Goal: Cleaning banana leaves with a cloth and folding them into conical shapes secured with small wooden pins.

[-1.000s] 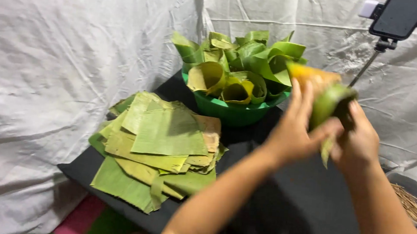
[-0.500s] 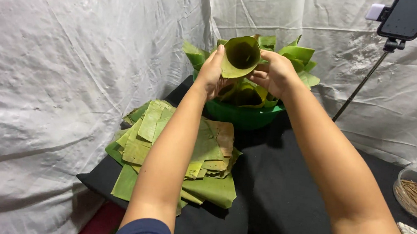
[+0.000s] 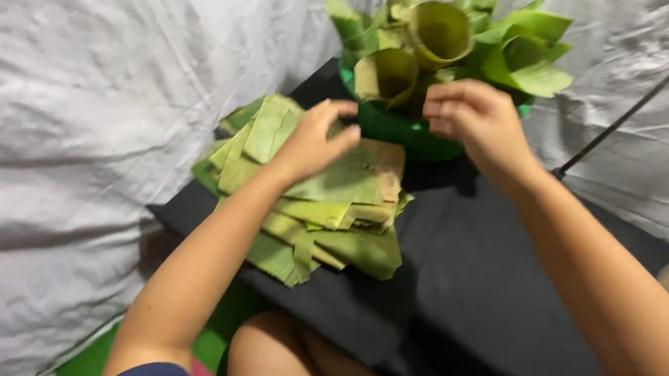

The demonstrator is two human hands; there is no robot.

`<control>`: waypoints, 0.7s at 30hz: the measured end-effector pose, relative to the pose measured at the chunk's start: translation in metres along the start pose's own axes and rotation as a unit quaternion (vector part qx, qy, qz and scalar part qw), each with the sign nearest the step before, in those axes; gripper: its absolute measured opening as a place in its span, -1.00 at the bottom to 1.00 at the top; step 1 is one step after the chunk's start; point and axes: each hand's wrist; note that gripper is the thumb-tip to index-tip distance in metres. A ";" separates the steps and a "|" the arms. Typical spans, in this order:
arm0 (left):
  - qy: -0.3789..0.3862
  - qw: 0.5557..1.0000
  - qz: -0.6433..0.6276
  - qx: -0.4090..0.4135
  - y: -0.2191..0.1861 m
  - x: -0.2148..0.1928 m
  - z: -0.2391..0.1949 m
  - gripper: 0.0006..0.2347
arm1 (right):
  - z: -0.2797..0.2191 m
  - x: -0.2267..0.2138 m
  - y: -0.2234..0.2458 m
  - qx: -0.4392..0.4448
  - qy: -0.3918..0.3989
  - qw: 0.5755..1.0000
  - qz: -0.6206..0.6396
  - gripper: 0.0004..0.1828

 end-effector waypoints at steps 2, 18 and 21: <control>0.084 0.994 0.071 -0.023 0.005 0.000 -0.050 -0.44 | -0.037 0.009 -0.010 0.035 0.082 0.984 -0.154 -0.72; 0.264 0.944 0.184 -0.080 -0.030 0.057 -0.122 -0.41 | -0.079 0.036 -0.159 0.234 0.023 0.921 -0.310 -0.60; 0.246 0.948 0.193 -0.062 -0.024 0.071 -0.114 -0.48 | -0.075 0.037 -0.186 0.279 -0.039 0.935 -0.217 -0.68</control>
Point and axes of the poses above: each hand's wrist, its own z-axis towards the middle knuckle, its own x-axis out of the palm, y = z × x
